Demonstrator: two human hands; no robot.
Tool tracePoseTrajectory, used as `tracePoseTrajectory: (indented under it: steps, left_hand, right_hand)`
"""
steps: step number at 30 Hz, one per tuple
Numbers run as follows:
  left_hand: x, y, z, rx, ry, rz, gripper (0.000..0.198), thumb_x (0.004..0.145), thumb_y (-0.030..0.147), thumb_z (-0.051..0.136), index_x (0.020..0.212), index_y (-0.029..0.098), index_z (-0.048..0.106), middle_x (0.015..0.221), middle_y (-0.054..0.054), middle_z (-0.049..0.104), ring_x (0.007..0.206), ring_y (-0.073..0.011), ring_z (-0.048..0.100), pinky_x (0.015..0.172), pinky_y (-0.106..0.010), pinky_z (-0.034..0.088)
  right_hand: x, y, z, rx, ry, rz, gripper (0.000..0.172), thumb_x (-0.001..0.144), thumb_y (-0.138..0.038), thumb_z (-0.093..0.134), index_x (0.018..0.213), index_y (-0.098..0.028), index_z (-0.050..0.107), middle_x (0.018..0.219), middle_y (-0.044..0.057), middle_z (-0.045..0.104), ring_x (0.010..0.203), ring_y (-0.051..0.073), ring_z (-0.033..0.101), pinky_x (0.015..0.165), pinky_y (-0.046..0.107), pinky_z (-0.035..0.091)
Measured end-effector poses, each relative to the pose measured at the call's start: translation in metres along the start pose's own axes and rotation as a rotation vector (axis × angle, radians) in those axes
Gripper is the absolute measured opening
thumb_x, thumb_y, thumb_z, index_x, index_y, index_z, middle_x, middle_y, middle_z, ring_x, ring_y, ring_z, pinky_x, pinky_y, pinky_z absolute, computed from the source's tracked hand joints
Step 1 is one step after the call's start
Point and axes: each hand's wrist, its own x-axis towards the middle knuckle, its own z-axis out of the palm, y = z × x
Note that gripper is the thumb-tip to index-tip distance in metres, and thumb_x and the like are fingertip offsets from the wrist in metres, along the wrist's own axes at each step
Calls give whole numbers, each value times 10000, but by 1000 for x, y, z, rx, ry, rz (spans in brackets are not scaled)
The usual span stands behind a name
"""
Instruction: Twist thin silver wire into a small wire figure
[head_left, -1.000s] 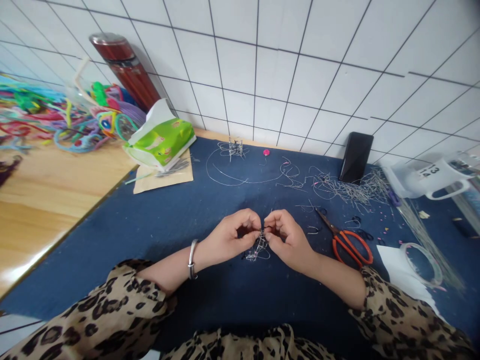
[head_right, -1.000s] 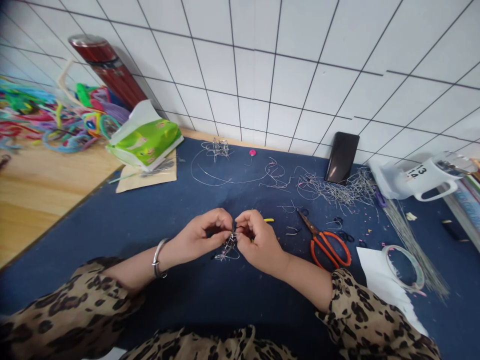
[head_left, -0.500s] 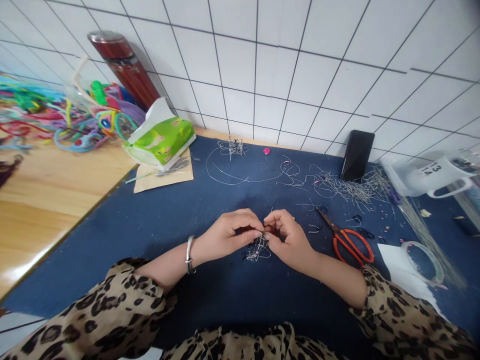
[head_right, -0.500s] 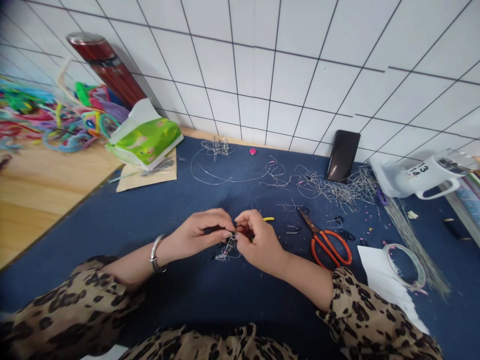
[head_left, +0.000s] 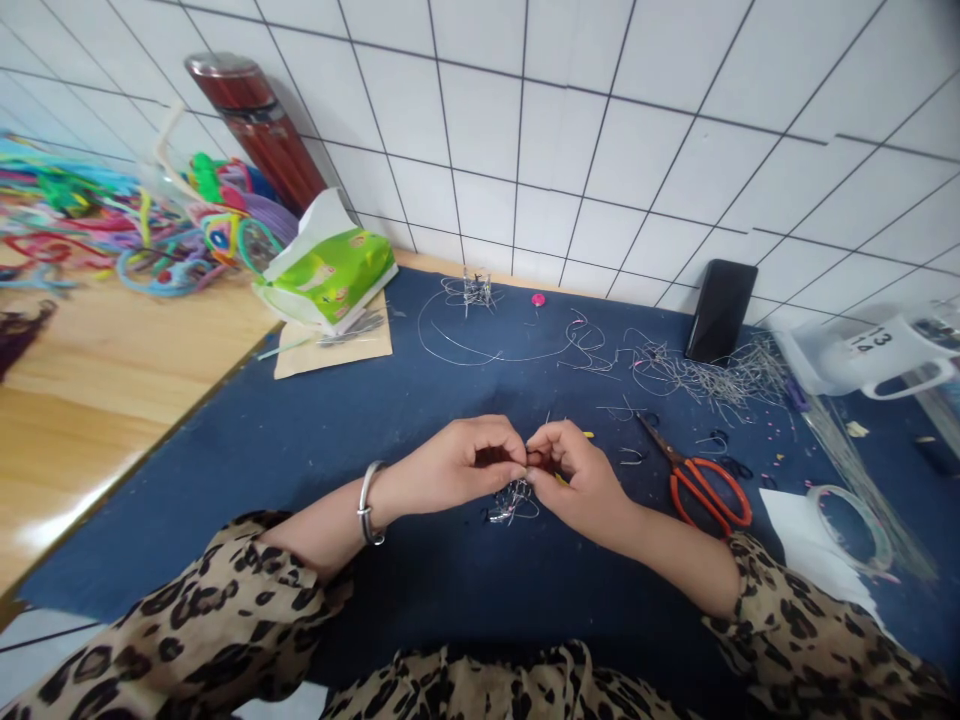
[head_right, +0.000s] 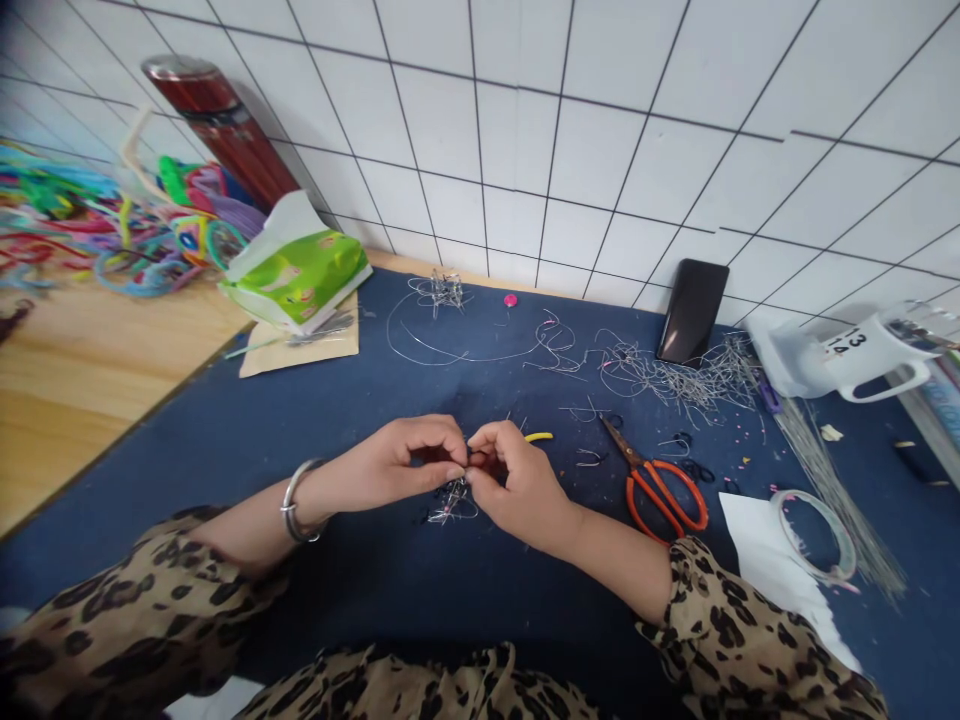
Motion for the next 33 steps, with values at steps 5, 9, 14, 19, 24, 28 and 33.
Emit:
tracePoseTrajectory:
  steps: [5,9,14,19,24,28,33]
  left_hand:
    - [-1,-2,-2,-119,-53,-28,100,823,232,558,815,139,594,797,-14,540,709,-98,531,659,-224,439]
    - [-1,-4,-3,-151,-69,-41,115,832,244,550,861,143,593,809,-14,544,695,-91,524,645,-216,442]
    - [-1,-6,-3,-34,-78,51,148,855,226,519,908,151,635,828,-35,573,745,-108,555,698,-235,446]
    - [-3,-6,-1,36,-5,127,114,843,198,532,839,138,629,787,-45,586,725,-114,552,669,-233,443]
    - [-4,-8,0,74,28,231,97,843,184,531,825,143,617,769,-48,569,728,-120,540,664,-239,439]
    - [-2,-10,-1,53,24,214,98,842,200,535,813,143,610,775,-47,568,735,-122,541,676,-243,443]
    - [-1,-11,-3,-73,-81,128,103,824,231,563,805,136,598,783,-32,556,718,-111,542,668,-232,450]
  right_hand:
    - [0,-1,-2,-29,-18,19,227,758,-128,562,946,-214,468,822,-7,555,739,108,555,677,254,464]
    - [-1,0,-4,-65,-16,20,216,760,-155,578,938,-216,473,812,-10,545,711,105,546,660,251,464]
    - [-2,-3,-6,-198,36,6,247,740,-163,605,942,-224,478,819,-8,547,694,106,555,655,252,469]
    - [-2,-11,-8,-428,72,-126,173,743,-167,593,876,-214,492,770,-2,537,677,120,527,653,262,442]
    - [-1,-14,-9,-458,66,-145,115,750,-179,584,810,-212,492,722,-5,516,656,124,502,633,258,423]
    - [0,-14,-10,-393,58,-91,155,722,-162,608,816,-212,496,732,-11,521,656,117,507,621,247,423]
    - [0,-14,-10,-295,-26,10,159,715,-180,635,809,-213,512,749,-18,551,654,111,523,619,250,430]
